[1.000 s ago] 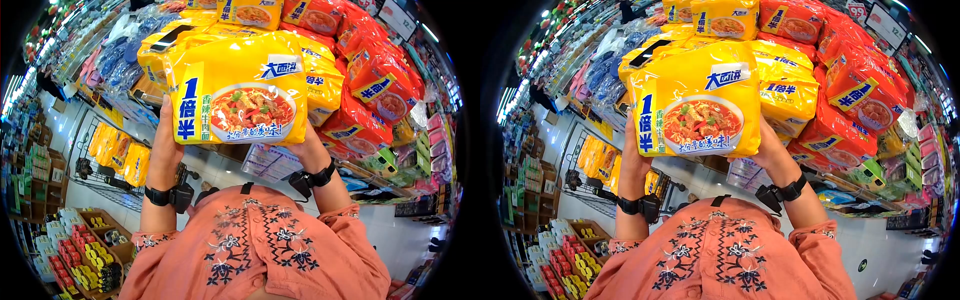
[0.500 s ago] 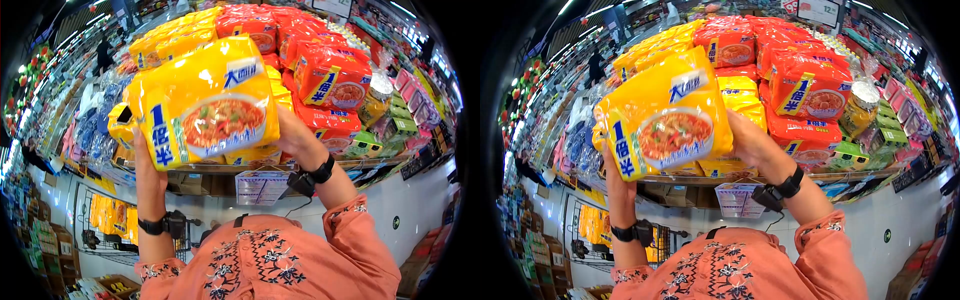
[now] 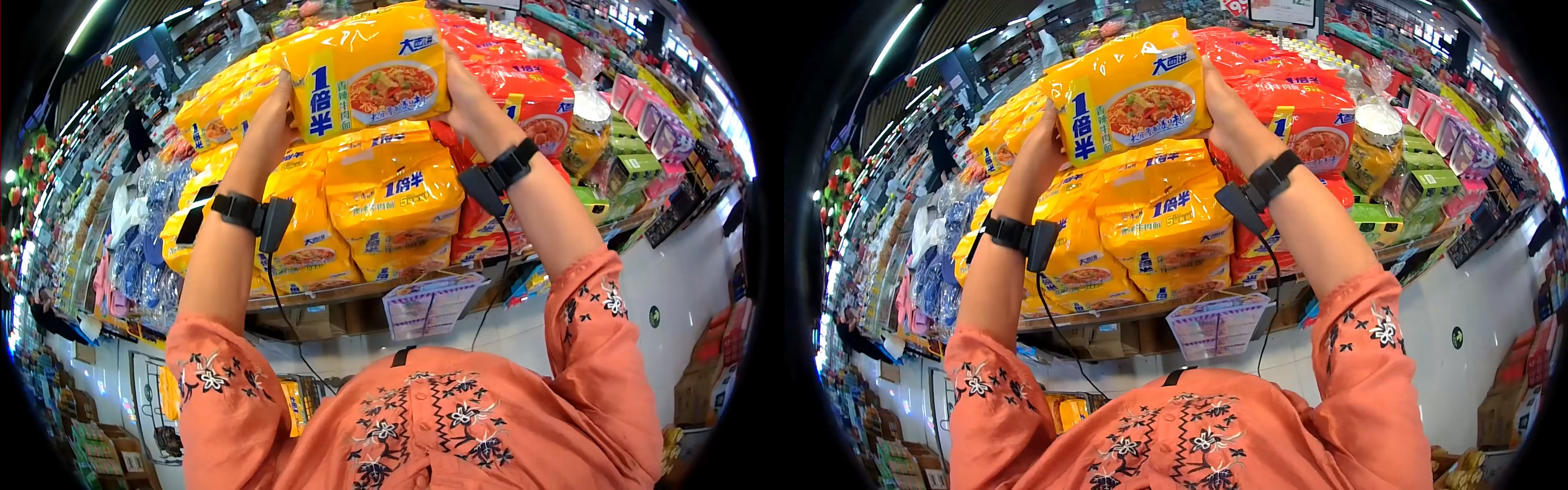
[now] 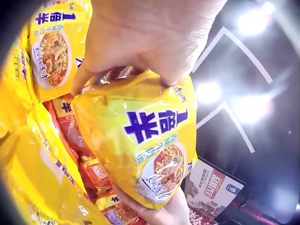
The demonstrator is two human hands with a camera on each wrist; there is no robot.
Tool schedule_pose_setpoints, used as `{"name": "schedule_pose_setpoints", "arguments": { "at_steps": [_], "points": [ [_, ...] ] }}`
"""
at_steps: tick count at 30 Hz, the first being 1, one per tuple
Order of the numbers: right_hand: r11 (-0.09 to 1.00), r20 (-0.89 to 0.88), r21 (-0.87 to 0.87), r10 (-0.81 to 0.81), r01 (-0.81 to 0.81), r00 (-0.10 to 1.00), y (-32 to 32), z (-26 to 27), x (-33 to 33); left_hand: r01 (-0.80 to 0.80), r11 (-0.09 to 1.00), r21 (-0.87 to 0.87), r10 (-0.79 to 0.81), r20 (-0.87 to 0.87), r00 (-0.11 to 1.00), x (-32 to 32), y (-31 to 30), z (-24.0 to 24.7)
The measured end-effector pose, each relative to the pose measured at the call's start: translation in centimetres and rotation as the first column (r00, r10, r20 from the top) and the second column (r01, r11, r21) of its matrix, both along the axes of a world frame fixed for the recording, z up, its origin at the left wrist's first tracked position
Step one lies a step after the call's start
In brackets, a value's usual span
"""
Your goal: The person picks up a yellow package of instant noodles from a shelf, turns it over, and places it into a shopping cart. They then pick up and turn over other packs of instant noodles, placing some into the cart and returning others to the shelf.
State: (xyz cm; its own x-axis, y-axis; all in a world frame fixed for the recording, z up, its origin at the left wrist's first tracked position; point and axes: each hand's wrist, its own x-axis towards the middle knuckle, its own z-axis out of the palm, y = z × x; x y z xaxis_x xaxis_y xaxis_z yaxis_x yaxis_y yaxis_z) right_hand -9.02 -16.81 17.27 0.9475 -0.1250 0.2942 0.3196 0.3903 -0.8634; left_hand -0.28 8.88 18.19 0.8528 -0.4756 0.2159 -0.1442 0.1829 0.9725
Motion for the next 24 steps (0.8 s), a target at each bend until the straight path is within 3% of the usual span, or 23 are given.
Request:
{"name": "schedule_pose_setpoints", "arguments": {
  "at_steps": [5,8,9,15,18,21,23,24],
  "points": [
    [0.998,0.068,0.037,0.039,-0.041,0.997,-0.5,-2.0,3.9,0.067,0.993,0.101,-0.052,-0.146,0.988,5.1,-0.4,0.0],
    [0.994,0.063,0.024,-0.107,0.106,0.992,-1.2,-3.9,7.2,0.082,0.968,0.236,-0.054,-0.122,0.991,6.9,-0.3,0.4],
    [0.982,-0.009,0.03,-0.188,0.188,0.982,-1.1,-3.9,7.8,0.076,0.968,0.241,-0.04,-0.152,0.988,7.5,-0.4,0.4],
    [0.964,-0.077,-0.008,-0.267,0.267,0.961,-1.8,-4.6,10.1,0.067,0.993,0.1,-0.05,-0.166,0.985,9.2,-1.0,-1.3],
    [0.893,-0.232,-0.245,-0.431,0.377,0.872,-3.2,-5.4,13.0,-0.038,0.999,0.022,0.04,-0.122,0.992,9.0,-2.1,-2.8],
    [0.834,-0.003,-0.369,-0.442,0.41,0.897,-2.5,-6.9,11.6,-0.029,0.985,0.168,0.024,0.035,0.999,11.2,-2.1,-4.7],
    [0.741,0.208,-0.467,-0.437,0.482,0.875,-6.6,-12.1,16.7,-0.02,0.976,0.218,0.006,0.066,0.998,10.6,-2.1,-4.3],
    [0.716,0.063,-0.489,-0.541,0.499,0.838,-5.7,-10.6,15.7,-0.018,0.97,0.243,-0.003,0.083,0.997,10.2,-2.0,-4.1]
  ]
}}
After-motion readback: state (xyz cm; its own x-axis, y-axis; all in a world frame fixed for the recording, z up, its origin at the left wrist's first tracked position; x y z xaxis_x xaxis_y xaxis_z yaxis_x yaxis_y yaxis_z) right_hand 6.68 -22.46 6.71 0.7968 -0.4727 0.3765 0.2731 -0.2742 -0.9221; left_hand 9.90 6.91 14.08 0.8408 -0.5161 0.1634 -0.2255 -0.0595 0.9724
